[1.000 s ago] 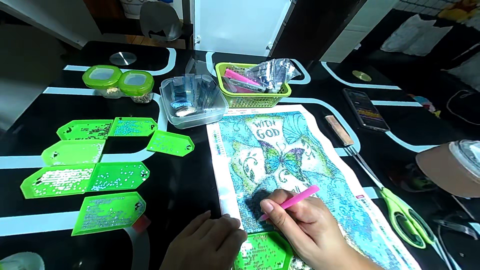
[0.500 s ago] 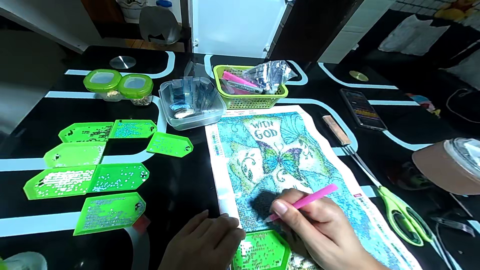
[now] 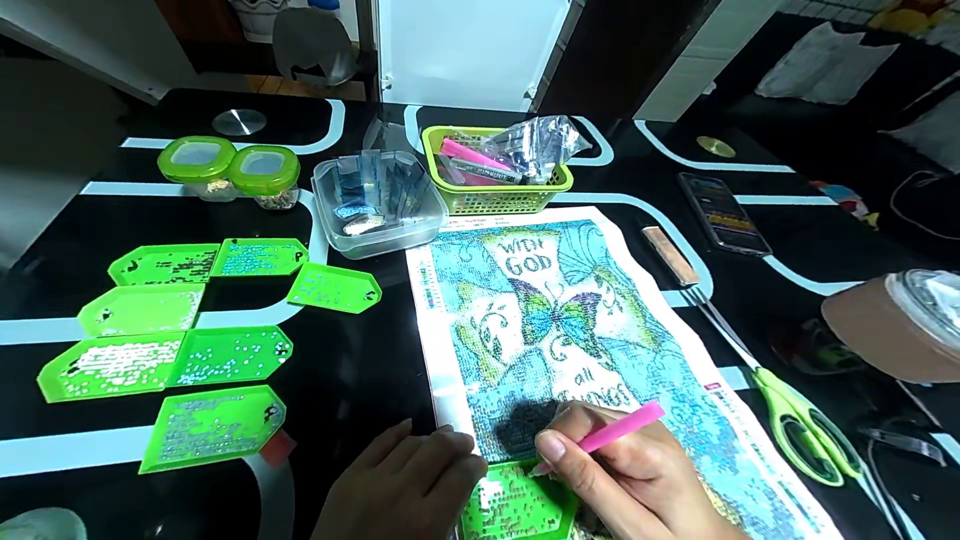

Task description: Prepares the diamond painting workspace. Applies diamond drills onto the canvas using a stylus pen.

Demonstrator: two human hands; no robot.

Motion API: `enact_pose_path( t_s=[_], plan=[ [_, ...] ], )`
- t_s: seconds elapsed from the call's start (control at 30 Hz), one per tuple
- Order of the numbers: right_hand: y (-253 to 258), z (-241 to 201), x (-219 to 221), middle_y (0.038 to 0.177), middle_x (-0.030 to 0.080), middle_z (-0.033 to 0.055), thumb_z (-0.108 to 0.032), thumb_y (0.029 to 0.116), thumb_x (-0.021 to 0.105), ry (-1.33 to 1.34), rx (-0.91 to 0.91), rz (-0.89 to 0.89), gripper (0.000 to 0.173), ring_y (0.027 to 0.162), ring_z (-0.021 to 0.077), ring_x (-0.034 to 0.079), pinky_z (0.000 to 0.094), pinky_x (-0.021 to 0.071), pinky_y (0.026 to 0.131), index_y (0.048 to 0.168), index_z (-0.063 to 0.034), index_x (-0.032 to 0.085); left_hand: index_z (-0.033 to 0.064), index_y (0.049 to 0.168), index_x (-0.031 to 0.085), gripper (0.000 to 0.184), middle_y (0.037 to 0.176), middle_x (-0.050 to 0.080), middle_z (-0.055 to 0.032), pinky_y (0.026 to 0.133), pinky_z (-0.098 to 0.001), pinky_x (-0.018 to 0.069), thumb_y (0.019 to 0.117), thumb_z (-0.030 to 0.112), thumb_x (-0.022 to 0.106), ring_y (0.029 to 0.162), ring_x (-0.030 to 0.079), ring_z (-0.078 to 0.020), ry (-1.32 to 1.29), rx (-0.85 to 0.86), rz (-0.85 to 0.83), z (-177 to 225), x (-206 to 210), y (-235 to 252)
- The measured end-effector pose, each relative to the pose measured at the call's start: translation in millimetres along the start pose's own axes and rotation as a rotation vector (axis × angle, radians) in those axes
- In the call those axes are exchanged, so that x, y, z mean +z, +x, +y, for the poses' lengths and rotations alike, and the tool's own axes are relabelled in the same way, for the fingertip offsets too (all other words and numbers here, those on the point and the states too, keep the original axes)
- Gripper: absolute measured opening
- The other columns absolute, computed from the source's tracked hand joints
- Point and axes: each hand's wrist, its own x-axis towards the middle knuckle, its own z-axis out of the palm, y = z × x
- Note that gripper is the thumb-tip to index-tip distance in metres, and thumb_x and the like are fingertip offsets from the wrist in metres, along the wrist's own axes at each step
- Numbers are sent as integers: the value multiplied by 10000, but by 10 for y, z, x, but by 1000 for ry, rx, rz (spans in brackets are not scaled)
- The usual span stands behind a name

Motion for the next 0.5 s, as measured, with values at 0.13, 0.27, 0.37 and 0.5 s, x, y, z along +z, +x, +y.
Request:
enact_pose_path(
  t_s=[0.13, 0.27, 0.37, 0.5],
  plan=[
    [-2, 23, 6, 699, 578, 46, -228, 1094, 507, 2, -4, -4, 302, 632, 27, 562, 153, 458, 588, 880, -35, 600, 100, 1186, 733, 398, 1265, 719, -84, 1048, -451, 493, 917, 393, 730, 1163, 688, -242, -3, -1, 5, 0, 6, -3],
    [6, 16, 7, 703, 577, 42, -228, 1095, 506, 20, 2, 2, 300, 623, 10, 551, 136, 448, 573, 884, -34, 596, 101, 1191, 733, 403, 1269, 717, -81, 1046, -448, 496, 914, 394, 734, 1155, 691, -244, 1, 1, 4, 1, 0, 0],
    [0, 23, 16, 706, 582, 45, -223, 1094, 509, 22, -1, -2, 295, 628, 17, 562, 141, 459, 580, 887, -34, 599, 100, 1187, 736, 400, 1265, 718, -83, 1047, -447, 495, 914, 392, 736, 1151, 692, -241, 0, 1, 9, -1, 6, -5],
    [-3, 18, 9, 707, 584, 42, -227, 1093, 510, 44, 9, 5, 298, 634, 11, 561, 140, 457, 581, 885, -33, 598, 97, 1185, 735, 399, 1261, 720, -83, 1039, -456, 501, 916, 392, 733, 1146, 695, -244, -6, -1, 9, 0, 6, -3]
  ],
)
